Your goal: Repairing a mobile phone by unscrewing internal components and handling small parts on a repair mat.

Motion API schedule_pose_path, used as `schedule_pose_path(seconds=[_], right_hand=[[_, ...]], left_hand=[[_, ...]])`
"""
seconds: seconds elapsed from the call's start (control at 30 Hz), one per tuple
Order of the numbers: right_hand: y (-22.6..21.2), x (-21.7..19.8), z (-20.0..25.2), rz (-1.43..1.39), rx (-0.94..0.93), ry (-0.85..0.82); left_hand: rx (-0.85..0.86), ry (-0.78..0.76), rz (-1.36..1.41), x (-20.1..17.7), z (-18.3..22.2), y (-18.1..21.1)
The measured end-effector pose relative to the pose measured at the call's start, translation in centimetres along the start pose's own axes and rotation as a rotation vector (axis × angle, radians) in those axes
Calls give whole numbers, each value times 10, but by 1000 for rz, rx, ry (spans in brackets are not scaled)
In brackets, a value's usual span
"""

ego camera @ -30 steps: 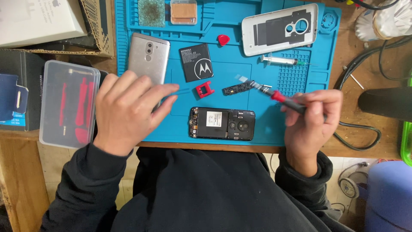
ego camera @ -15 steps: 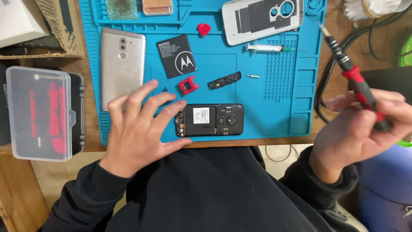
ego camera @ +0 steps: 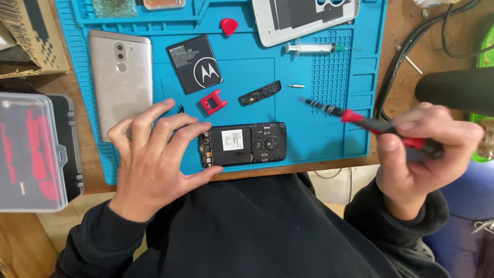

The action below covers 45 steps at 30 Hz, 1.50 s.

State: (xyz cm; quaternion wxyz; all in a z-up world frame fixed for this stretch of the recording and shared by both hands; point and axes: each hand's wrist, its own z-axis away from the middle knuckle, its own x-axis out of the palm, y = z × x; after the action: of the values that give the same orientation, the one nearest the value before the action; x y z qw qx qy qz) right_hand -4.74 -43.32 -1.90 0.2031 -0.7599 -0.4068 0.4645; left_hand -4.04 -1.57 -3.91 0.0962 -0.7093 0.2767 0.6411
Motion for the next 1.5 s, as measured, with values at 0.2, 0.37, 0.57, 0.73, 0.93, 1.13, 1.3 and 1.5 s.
schedule_pose_path(seconds=[0.2, 0.37, 0.57, 0.73, 0.93, 1.13, 1.3, 1.5], right_hand=[[-35, -10, -42, 349, 47, -435], [-39, -14, -61, 385, -58, -560], [-42, -10, -67, 399, -67, -592], [-36, -9, -64, 361, -72, -569], [-38, -8, -62, 310, -34, -530], [-35, -9, -62, 418, -31, -561], [-40, -4, -70, 249, -76, -539], [-49, 1, -73, 355, -12, -615]], left_hand=[[-2, 6, -18, -4, -2, 0], [7, 0, -24, -3, -1, -2], [3, -4, 1, -4, -2, -4], [7, 1, 4, -4, -2, -4], [4, -14, 10, -3, -3, -4], [9, -27, 20, -3, -3, -4], [12, -13, 18, -2, -3, -4], [11, -14, 20, -2, -2, -5]])
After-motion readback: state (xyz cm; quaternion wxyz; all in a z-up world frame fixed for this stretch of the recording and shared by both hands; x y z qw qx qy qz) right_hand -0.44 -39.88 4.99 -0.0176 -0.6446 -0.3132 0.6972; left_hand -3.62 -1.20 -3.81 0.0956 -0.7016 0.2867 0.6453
